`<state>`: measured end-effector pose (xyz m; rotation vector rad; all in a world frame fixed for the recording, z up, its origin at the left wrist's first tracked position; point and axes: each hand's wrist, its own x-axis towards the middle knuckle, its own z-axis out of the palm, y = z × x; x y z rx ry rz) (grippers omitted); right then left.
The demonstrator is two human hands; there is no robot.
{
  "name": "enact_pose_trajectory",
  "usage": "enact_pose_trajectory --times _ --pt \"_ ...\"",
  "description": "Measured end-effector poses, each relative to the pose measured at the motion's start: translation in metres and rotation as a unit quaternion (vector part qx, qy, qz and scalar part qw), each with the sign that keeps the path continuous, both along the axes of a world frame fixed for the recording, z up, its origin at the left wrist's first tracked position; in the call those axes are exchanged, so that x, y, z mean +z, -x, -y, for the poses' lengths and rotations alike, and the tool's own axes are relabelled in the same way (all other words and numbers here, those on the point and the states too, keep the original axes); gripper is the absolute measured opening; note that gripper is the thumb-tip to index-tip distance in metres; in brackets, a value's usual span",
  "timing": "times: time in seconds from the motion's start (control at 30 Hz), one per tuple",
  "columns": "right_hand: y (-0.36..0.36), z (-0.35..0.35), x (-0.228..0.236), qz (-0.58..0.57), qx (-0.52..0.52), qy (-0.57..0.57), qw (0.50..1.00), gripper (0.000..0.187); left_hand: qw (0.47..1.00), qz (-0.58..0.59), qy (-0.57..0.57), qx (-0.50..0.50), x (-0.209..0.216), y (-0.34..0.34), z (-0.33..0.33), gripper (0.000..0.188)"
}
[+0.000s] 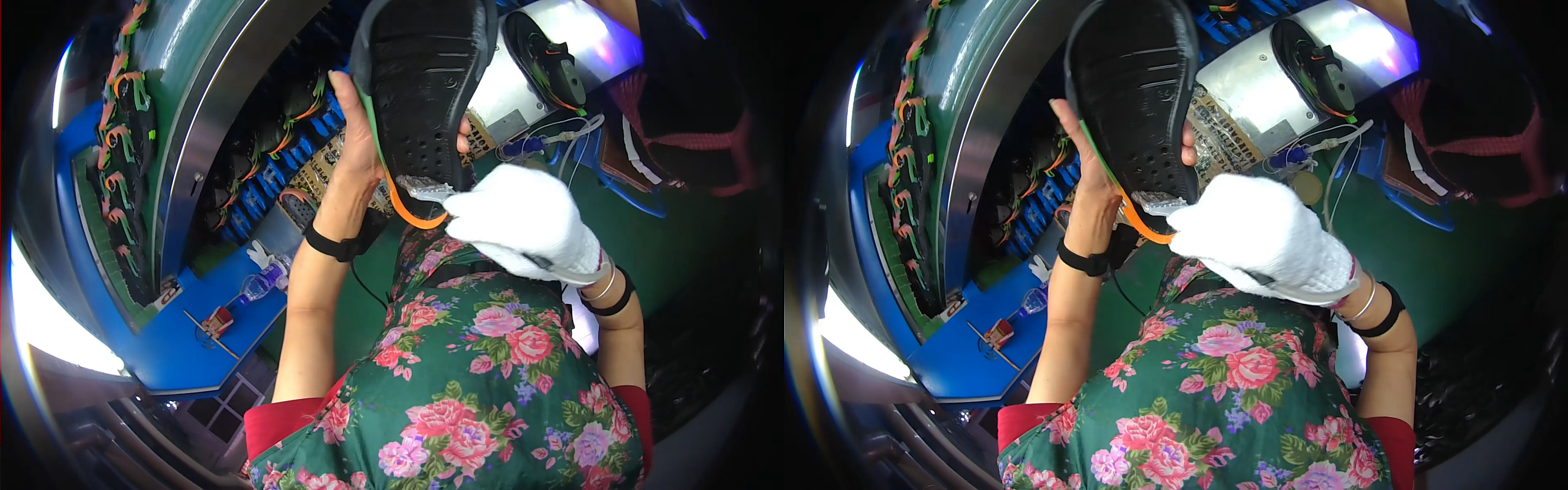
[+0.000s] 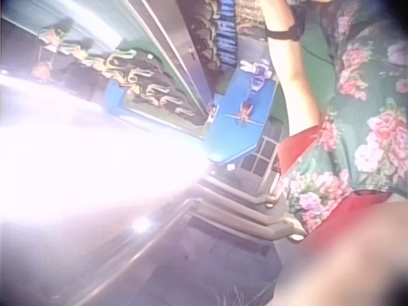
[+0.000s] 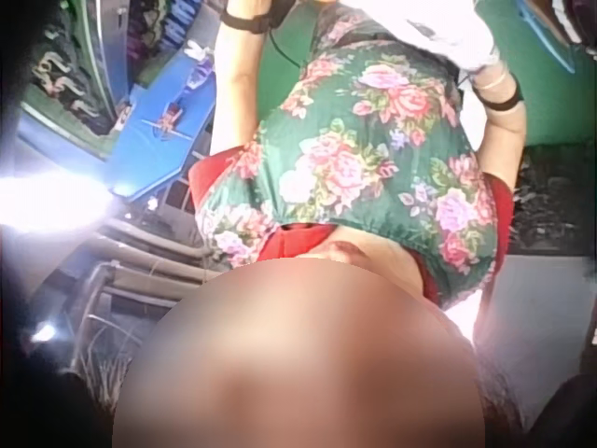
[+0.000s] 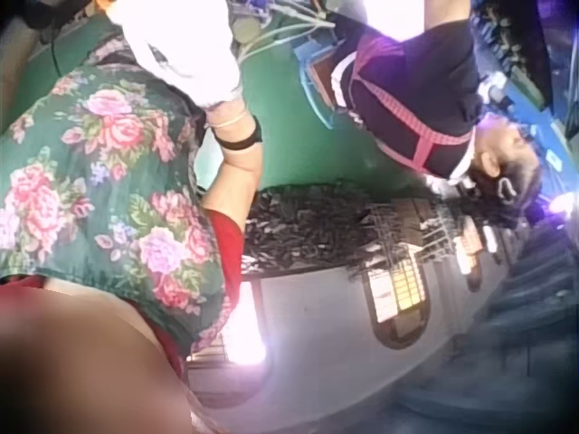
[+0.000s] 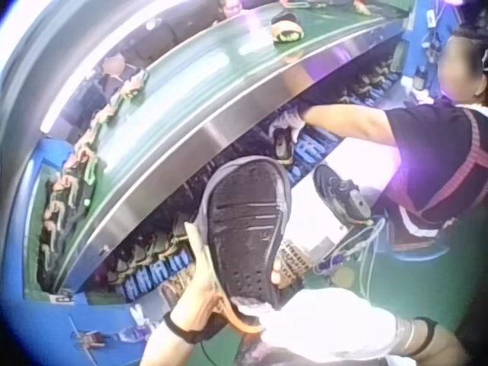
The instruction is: Applying liquid adhesive or primer to the bottom of shoe soles using a brush.
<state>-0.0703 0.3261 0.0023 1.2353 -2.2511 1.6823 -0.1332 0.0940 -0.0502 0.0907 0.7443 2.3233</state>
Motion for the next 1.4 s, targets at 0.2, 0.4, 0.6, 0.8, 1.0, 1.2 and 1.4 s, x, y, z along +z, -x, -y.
enact_pose_trajectory --times 0.2,0.4,0.6,0.8,1.0,1.2,1.4 --pt "0.014 -0.006 -0.002 0.166 0.173 0.082 0.967 0.024 0.999 0.01 0.016 -0.027 -0.011 -0.005 0.003 0.12" --pt "0.013 0.001 -0.01 0.013 0.144 -0.064 0.987 0.022 0.967 0.019 0.246 -0.058 0.009 -0.004 0.001 0.109" --pt "0.038 0.008 -0.005 0.132 0.213 0.046 0.967 0.017 0.963 0.038 0.265 -0.042 -0.002 -0.007 -0.002 0.092" --pt "0.04 0.017 -0.009 0.262 0.206 0.055 0.941 0.013 0.953 0.087 0.286 0.044 -0.021 -0.004 0.007 0.091" --pt "0.038 0.002 -0.018 0.503 -0.065 0.214 0.835 0.023 0.926 0.36 0.005 0.117 -0.032 -0.021 -0.004 0.088" --pt "0.053 0.003 0.005 0.265 -0.122 0.039 0.956 0.019 0.96 0.185 -0.16 0.136 -0.058 -0.051 -0.014 0.041" --pt "0.054 -0.006 0.0 0.242 -0.052 0.052 0.968 0.02 0.983 0.088 0.14 0.081 -0.047 -0.072 -0.008 0.047"
